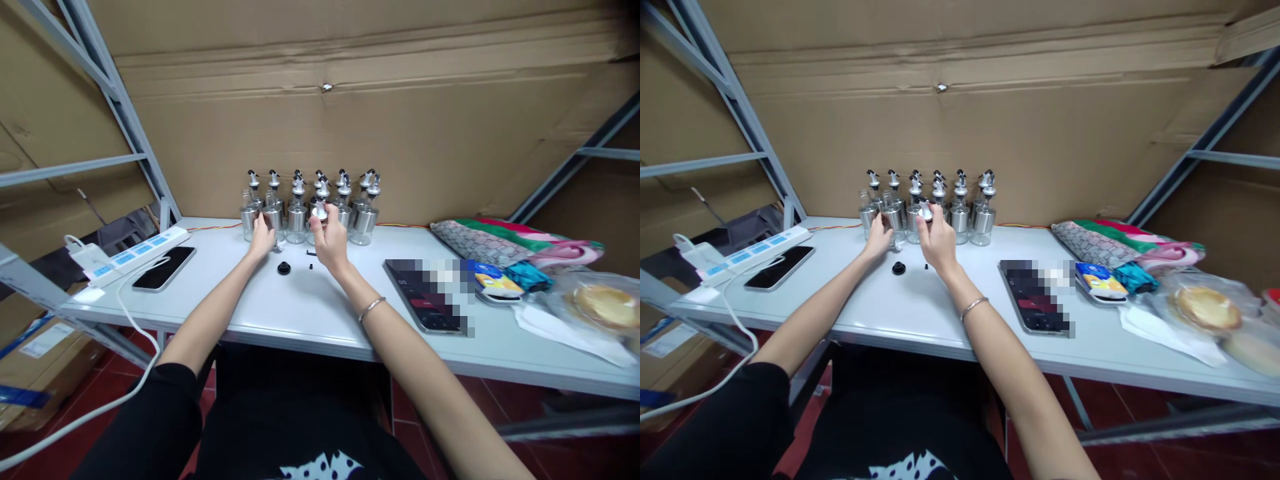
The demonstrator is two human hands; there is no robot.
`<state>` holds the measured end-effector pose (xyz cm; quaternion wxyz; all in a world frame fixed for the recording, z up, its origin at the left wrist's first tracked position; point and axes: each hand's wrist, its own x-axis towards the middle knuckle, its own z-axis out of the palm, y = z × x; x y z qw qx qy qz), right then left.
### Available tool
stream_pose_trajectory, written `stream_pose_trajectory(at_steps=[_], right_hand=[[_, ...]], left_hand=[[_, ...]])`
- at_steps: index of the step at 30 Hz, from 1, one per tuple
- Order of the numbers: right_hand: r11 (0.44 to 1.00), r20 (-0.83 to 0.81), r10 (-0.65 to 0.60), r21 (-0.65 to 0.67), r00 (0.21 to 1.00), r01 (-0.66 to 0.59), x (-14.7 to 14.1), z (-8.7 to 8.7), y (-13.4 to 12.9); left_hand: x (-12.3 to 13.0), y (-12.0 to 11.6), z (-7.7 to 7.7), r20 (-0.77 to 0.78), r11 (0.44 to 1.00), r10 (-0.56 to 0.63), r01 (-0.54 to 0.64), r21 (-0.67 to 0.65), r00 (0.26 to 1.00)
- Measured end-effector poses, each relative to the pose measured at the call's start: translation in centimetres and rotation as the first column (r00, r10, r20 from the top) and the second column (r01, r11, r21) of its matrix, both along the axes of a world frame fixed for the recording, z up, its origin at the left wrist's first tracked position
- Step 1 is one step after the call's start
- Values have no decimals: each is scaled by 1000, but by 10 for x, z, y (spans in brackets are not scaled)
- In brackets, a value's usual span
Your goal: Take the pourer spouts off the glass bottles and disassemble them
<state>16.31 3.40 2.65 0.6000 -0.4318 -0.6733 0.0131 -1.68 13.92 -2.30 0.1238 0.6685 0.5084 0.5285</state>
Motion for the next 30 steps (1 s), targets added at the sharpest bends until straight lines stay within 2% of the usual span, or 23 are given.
stream_pose_trajectory(at_steps=[3,6,8,12,14,16,18,20,22,24,27,30], right_hand=[[1000,8,1,-30,1000,-1,2,-2,1],[999,8,-3,-39,1000,3,2,-4,4],[999,20,-1,-49,1000,2,3,-5,6],[999,57,1,-52,998,2,2,-5,5],[1000,108,15,-21,994,-13,1,-4,3],[1000,168,6,22,986,-10,0,-2,2],[998,182,-39,49,983,31,0,-1,2],[997,150,-74,40,986,69,-1,0,2],[997,109,-81,20,991,79,-2,1,1],[998,95,-68,17,993,67,-4,2,-1],[998,143,-47,39,989,42,-7,3,-5],[996,208,-79,47,975,71,-10,3,-8]], left_hand=[[-9,-11,8,-5,999,41,-41,-13,999],[-16,-22,17,-3,982,179,-178,64,984],[-17,-27,20,-8,967,250,-249,55,968],[-12,-34,22,-38,965,259,-261,-37,965],[-7,-39,24,-68,964,263,-265,-7,962],[1,-47,28,-130,971,226,-213,109,965],[11,-57,33,-248,975,109,-55,217,962],[22,-68,36,-402,957,-45,154,244,914],[33,-78,38,-480,928,-138,282,242,866],[40,-84,38,-458,919,-157,300,256,875],[42,-86,37,-404,928,-124,250,276,906],[39,-86,37,-388,935,-93,215,284,917]])
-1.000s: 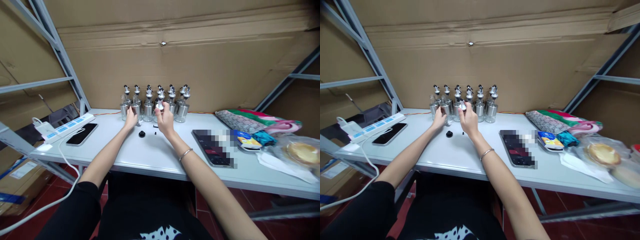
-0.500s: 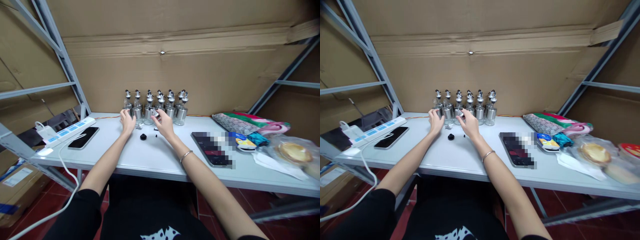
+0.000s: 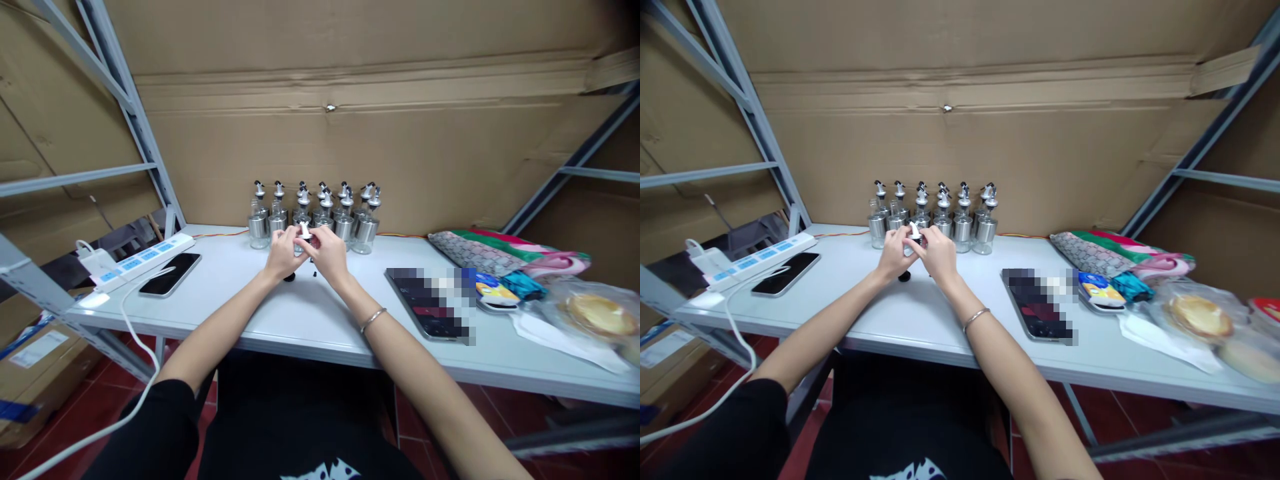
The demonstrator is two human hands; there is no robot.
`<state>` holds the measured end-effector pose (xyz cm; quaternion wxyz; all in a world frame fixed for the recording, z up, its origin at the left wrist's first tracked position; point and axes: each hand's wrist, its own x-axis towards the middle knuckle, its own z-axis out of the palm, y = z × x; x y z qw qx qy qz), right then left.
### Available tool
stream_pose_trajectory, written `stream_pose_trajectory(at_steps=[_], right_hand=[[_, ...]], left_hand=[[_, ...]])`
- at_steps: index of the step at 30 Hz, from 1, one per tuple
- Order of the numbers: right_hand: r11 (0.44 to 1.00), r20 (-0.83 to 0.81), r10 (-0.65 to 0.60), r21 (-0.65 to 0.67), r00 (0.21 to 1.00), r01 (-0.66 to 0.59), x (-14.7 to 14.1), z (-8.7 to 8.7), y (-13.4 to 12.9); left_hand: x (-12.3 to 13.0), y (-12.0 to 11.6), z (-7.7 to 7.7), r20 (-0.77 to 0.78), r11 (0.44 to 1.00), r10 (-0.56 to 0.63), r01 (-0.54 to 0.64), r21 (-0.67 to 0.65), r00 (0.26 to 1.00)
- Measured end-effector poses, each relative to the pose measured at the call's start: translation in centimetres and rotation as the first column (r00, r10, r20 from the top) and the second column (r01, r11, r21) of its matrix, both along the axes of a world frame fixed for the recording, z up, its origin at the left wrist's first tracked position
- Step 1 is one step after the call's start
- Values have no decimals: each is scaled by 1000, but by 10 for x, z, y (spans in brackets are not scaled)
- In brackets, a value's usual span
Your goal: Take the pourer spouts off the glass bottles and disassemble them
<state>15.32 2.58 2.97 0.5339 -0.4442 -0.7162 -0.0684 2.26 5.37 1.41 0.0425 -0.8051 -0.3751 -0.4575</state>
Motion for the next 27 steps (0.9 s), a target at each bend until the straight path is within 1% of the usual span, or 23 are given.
stream_pose_trajectory(at_steps=[3,5,10,12,13,15,17,19,21,23,25,27], right_hand=[[999,48,-50,-5,998,50,-1,0,-1],[998,82,-55,-6,995,56,-1,0,-2],[1000,107,12,-6,994,-11,0,2,-2],[1000,87,17,-1,996,-17,4,3,0],[1000,67,22,5,997,-23,6,3,1],[998,10,57,14,998,-58,11,4,4],[993,-34,119,5,992,-119,17,4,7],[985,-38,171,-16,984,-172,20,4,8],[977,-22,210,-33,977,-210,22,3,10],[971,-28,235,-43,972,-236,21,2,12],[967,-70,246,-52,967,-250,19,1,15],[964,-137,251,-57,958,-260,17,0,18]], left_hand=[[0,-1,0,31,1000,3,-3,-8,1000],[0,-2,1,61,999,3,-1,-36,998],[0,-4,5,158,987,18,8,-161,987],[-1,-5,8,215,978,-14,58,-201,976],[-1,-5,9,256,970,-51,109,-218,965],[0,-7,10,356,934,-157,256,-251,921],[2,-8,10,437,871,-263,406,-275,860],[5,-9,9,478,805,-338,512,-300,811],[6,-9,8,502,753,-376,573,-325,779],[6,-8,7,516,713,-398,609,-347,759],[6,-6,7,510,688,-413,625,-369,755],[5,-5,6,494,681,-413,620,-391,765]])
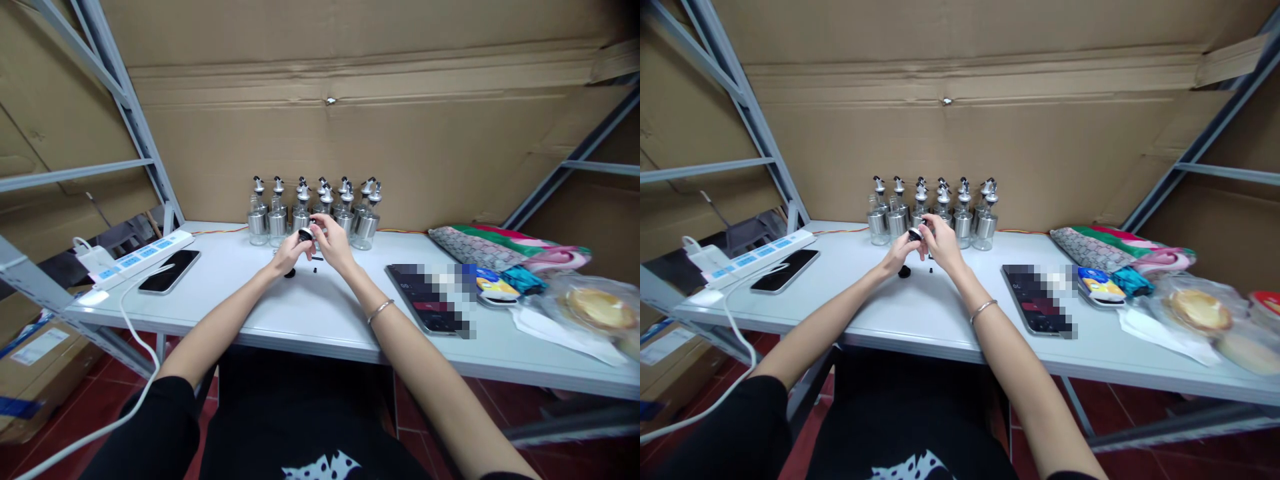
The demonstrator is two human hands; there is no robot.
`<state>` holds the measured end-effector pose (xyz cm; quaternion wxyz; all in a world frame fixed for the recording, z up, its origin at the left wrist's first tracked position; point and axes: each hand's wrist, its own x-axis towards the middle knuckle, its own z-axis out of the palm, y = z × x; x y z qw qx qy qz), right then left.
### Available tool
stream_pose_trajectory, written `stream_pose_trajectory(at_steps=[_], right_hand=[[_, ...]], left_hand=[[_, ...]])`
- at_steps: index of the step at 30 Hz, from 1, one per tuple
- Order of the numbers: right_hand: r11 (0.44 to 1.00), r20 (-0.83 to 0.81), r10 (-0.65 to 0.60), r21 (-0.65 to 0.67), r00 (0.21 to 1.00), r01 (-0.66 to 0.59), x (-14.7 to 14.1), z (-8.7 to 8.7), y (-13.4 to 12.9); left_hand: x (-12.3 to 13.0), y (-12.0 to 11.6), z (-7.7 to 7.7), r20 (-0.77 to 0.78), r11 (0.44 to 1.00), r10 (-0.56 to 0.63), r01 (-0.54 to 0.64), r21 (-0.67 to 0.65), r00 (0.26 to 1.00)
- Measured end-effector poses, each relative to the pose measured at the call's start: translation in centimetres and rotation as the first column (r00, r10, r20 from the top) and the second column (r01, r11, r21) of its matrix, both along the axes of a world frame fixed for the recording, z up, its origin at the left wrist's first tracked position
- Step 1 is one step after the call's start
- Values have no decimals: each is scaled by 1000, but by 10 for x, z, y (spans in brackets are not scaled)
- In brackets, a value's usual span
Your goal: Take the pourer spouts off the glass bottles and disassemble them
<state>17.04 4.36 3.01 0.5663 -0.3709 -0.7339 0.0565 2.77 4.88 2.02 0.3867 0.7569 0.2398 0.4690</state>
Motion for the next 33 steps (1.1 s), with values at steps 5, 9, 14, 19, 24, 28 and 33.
stream_pose_trajectory(at_steps=[5,9,14,19,24,28,33], right_hand=[[1000,-78,-4,9,997,5,-1,1,1],[1000,-37,19,-10,999,-19,0,0,1],[998,116,56,-46,992,-51,-3,-4,0],[998,212,37,-49,977,-28,-7,-5,-4],[999,248,54,-17,967,-51,-5,0,-7],[999,284,45,3,958,-48,-2,3,-10],[1000,391,-23,13,920,20,-4,1,-7]], left_hand=[[0,-1,2,2,997,73,-73,15,997],[-1,-1,4,50,1000,0,2,-29,999],[-1,2,3,-20,995,18,-20,-99,1000],[0,1,4,-90,993,75,-83,-89,993],[-1,-6,9,-155,986,93,-113,-127,984],[-3,-6,10,-179,984,81,-107,-143,980],[-5,-4,11,-268,993,-15,-16,-113,963]])
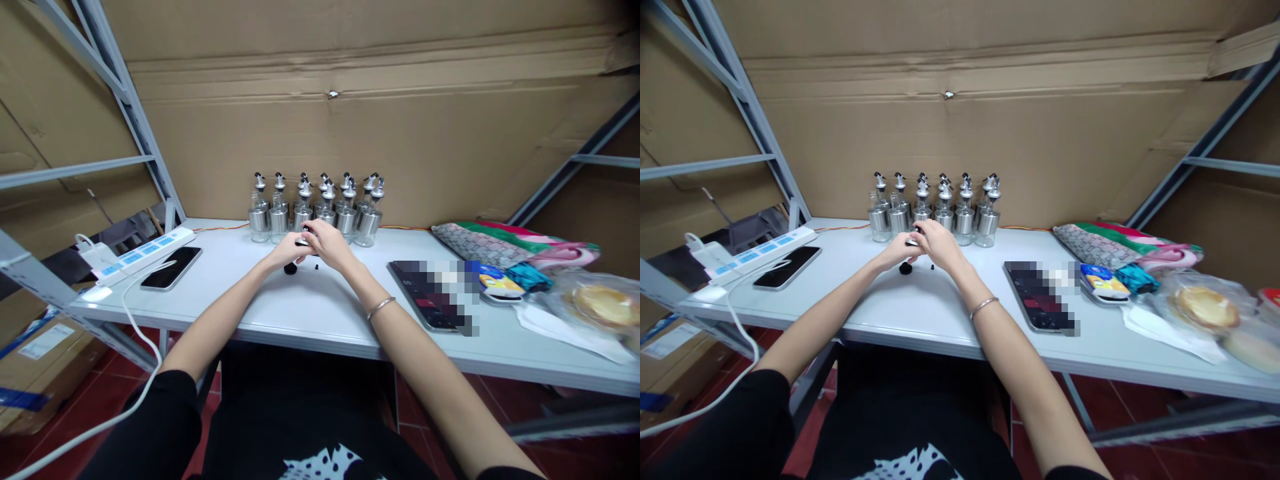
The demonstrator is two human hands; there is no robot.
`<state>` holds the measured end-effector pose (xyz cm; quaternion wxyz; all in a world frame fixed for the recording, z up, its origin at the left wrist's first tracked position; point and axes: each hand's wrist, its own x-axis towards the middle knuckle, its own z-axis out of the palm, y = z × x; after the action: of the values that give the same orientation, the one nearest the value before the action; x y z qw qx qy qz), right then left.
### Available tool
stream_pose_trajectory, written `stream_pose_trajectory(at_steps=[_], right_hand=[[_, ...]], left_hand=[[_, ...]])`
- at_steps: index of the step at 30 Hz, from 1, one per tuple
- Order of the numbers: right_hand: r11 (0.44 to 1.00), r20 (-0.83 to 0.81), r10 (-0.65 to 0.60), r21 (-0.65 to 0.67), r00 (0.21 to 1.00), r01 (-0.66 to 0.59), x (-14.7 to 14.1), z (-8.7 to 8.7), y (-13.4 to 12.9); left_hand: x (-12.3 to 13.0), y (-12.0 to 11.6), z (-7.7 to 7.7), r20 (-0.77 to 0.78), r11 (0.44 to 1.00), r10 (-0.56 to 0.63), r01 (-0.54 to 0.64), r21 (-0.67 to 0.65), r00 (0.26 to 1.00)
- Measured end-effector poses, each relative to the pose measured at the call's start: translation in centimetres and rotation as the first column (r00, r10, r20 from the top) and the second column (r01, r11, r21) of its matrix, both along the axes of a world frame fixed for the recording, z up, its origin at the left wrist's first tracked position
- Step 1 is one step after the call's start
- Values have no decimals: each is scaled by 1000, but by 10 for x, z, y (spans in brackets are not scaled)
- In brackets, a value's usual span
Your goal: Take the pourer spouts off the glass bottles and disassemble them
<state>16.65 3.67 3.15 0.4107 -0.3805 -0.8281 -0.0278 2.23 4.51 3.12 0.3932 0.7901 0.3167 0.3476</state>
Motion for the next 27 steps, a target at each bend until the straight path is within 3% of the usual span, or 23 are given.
stream_pose_trajectory(at_steps=[3,8,11,15,17,20,27], right_hand=[[996,13,-94,10,995,94,1,0,4],[954,-215,-294,-5,931,300,21,8,7],[907,-249,-421,-140,872,398,32,12,9],[769,-37,-543,-423,839,479,35,10,12],[687,121,-509,-538,852,488,34,8,13],[633,298,-396,-597,869,493,29,4,12],[656,387,-264,-599,884,458,24,-3,11]], left_hand=[[-2,3,-2,-138,995,23,-10,100,990],[-13,15,-10,-284,920,171,-49,389,943],[-21,22,-10,-238,883,312,-188,430,920],[-28,25,-9,-244,863,369,-234,448,897],[-28,25,-10,-271,867,359,-212,452,893],[-27,25,-11,-288,869,350,-195,454,891],[-29,24,-10,-254,870,358,-222,439,899]])
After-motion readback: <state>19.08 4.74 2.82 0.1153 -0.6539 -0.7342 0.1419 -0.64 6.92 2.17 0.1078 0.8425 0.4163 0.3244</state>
